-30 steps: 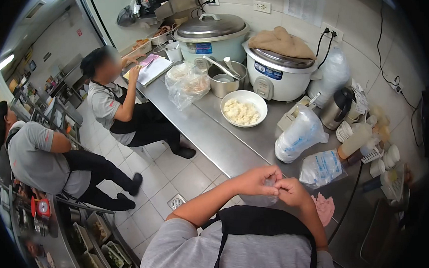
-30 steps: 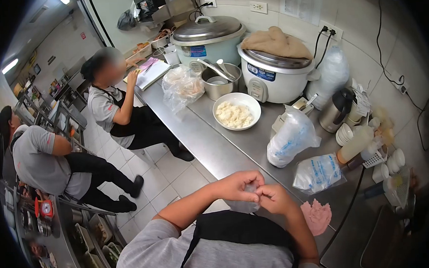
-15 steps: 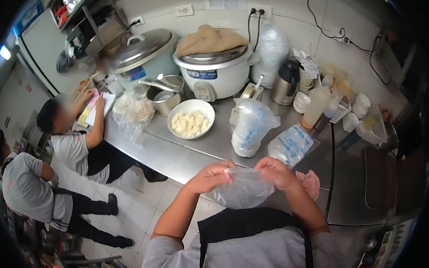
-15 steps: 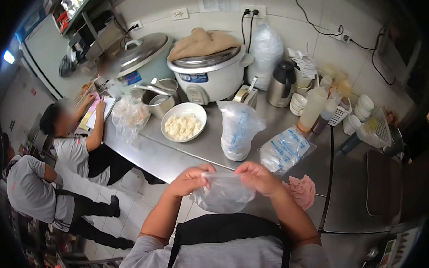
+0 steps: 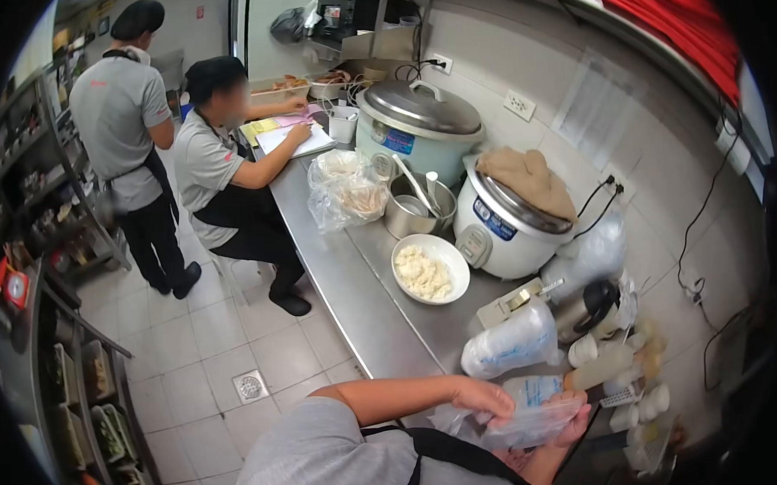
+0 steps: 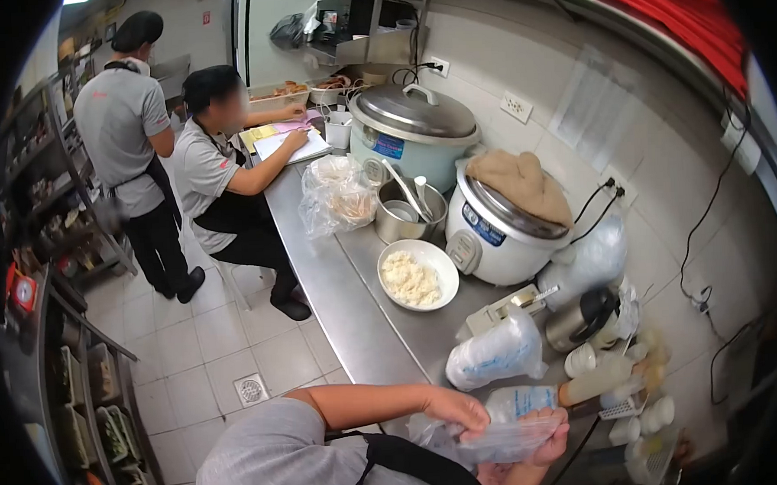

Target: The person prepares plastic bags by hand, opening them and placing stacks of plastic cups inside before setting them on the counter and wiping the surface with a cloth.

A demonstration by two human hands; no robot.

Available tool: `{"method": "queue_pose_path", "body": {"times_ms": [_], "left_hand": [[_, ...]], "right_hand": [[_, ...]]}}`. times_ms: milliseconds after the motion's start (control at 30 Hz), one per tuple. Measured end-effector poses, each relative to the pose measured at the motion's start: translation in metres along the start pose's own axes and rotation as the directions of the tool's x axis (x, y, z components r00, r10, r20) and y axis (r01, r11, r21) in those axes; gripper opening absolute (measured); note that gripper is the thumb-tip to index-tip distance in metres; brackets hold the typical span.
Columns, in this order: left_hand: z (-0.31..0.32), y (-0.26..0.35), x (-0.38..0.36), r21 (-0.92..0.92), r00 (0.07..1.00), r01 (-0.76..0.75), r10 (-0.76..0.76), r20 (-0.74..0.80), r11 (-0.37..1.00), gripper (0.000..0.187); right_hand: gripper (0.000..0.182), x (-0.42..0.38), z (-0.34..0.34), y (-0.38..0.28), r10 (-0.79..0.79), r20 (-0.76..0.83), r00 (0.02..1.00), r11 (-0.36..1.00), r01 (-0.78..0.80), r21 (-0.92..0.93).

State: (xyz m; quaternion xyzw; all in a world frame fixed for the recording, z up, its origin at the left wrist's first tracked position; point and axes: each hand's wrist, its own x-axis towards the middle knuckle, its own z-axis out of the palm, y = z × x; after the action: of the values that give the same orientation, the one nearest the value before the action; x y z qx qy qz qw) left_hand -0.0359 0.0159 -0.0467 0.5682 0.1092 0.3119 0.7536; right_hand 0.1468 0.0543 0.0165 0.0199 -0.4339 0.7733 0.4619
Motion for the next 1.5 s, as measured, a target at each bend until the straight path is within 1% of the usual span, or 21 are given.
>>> {"method": "queue_pose_path", "body": {"times_ms": [67, 167, 267, 300, 367, 400, 500, 567, 633, 700, 733, 800, 833, 900, 933, 1000, 1100, 1200, 1333, 1433, 1500], "left_hand": [[0.001, 0.005, 0.008, 0.037, 0.998, -0.060, 0.059, 0.027, 0.998, 0.027], [0.006, 0.017, 0.014, 0.143, 0.995, -0.067, 0.057, 0.076, 0.987, 0.029], [0.006, 0.034, 0.016, 0.320, 0.986, -0.146, 0.110, 0.128, 0.936, 0.031], [0.005, 0.041, 0.017, 0.383, 0.979, -0.188, 0.140, 0.151, 0.904, 0.032], [0.001, 0.062, 0.014, 0.478, 0.913, -0.385, 0.402, 0.072, 0.789, 0.033], [-0.002, 0.071, 0.012, 0.531, 0.851, -0.463, 0.524, 0.042, 0.709, 0.033], [-0.016, 0.088, 0.014, 0.597, 0.720, -0.532, 0.692, -0.055, 0.601, 0.034], [-0.028, 0.098, 0.018, 0.526, 0.701, -0.513, 0.685, -0.200, 0.678, 0.035], [-0.037, 0.110, 0.021, 0.429, 0.687, -0.500, 0.646, -0.333, 0.752, 0.038], [-0.042, 0.121, 0.025, 0.311, 0.675, -0.498, 0.586, -0.448, 0.810, 0.041], [-0.042, 0.122, 0.030, 0.188, 0.677, -0.538, 0.554, -0.483, 0.822, 0.040], [-0.044, 0.124, 0.036, -0.054, 0.689, -0.601, 0.483, -0.541, 0.798, 0.039], [-0.046, 0.123, 0.035, -0.048, 0.715, -0.515, 0.398, -0.574, 0.856, 0.038], [-0.051, 0.119, 0.033, -0.050, 0.737, -0.327, 0.222, -0.638, 0.944, 0.036], [-0.056, 0.111, 0.031, -0.099, 0.742, -0.317, 0.182, -0.645, 0.943, 0.036], [-0.066, 0.086, 0.026, -0.205, 0.751, -0.298, 0.096, -0.654, 0.932, 0.034], [-0.074, 0.073, 0.022, -0.227, 0.760, -0.312, 0.099, -0.643, 0.923, 0.033], [-0.070, 0.082, 0.014, -0.217, 0.765, -0.214, 0.026, -0.644, 0.952, 0.031], [-0.068, 0.078, 0.018, -0.304, 0.761, -0.291, 0.027, -0.648, 0.907, 0.026], [-0.064, 0.079, 0.021, -0.341, 0.752, -0.314, 0.013, -0.659, 0.886, 0.024], [-0.067, 0.073, 0.024, -0.359, 0.750, -0.312, -0.003, -0.661, 0.880, 0.024]], "right_hand": [[0.026, 0.008, 0.004, 0.000, 0.040, 0.003, 0.999, 0.998, -0.040, 0.046], [0.026, 0.017, -0.001, 0.004, 0.086, -0.169, 0.982, 0.990, -0.065, 0.125], [0.025, 0.031, -0.023, 0.009, 0.246, -0.170, 0.954, 0.964, -0.259, -0.063], [0.022, 0.036, -0.043, 0.013, 0.262, -0.073, 0.962, 0.958, -0.268, -0.098], [0.024, 0.040, -0.083, 0.024, 0.289, 0.121, 0.950, 0.950, -0.269, -0.157], [0.024, 0.040, -0.090, 0.028, 0.296, 0.145, 0.944, 0.947, -0.270, -0.175], [0.025, 0.046, -0.090, 0.026, 0.240, 0.062, 0.969, 0.939, -0.216, -0.268], [0.027, 0.055, -0.075, 0.013, 0.136, -0.064, 0.989, 0.900, -0.150, -0.410], [0.030, 0.066, -0.061, -0.006, -0.007, -0.166, 0.986, 0.770, -0.100, -0.631], [0.034, 0.077, -0.061, -0.021, -0.095, -0.134, 0.986, 0.528, -0.064, -0.847], [0.037, 0.082, -0.071, -0.031, -0.073, 0.012, 0.997, 0.256, 0.031, -0.966], [0.034, 0.100, -0.031, -0.018, -0.026, -0.297, 0.955, 0.812, -0.153, -0.563], [0.033, 0.108, -0.018, -0.013, 0.074, -0.413, 0.908, 0.956, -0.183, -0.231], [0.031, 0.102, -0.061, 0.007, 0.089, -0.508, 0.857, 0.949, -0.228, -0.218], [0.030, 0.102, -0.077, 0.014, 0.095, -0.552, 0.829, 0.946, -0.248, -0.210], [0.027, 0.102, -0.043, 0.029, 0.080, -0.548, 0.832, 0.928, -0.263, -0.264], [0.024, 0.102, -0.045, 0.032, 0.144, -0.525, 0.839, 0.896, -0.336, -0.290], [0.024, 0.104, -0.052, 0.029, 0.186, -0.529, 0.828, 0.872, -0.387, -0.300], [0.027, 0.106, -0.072, 0.028, 0.165, -0.531, 0.831, 0.802, -0.426, -0.419], [0.028, 0.110, -0.072, 0.028, 0.219, -0.633, 0.743, 0.783, -0.521, -0.341], [0.028, 0.108, -0.100, 0.029, 0.255, -0.622, 0.740, 0.789, -0.532, -0.309]]}}
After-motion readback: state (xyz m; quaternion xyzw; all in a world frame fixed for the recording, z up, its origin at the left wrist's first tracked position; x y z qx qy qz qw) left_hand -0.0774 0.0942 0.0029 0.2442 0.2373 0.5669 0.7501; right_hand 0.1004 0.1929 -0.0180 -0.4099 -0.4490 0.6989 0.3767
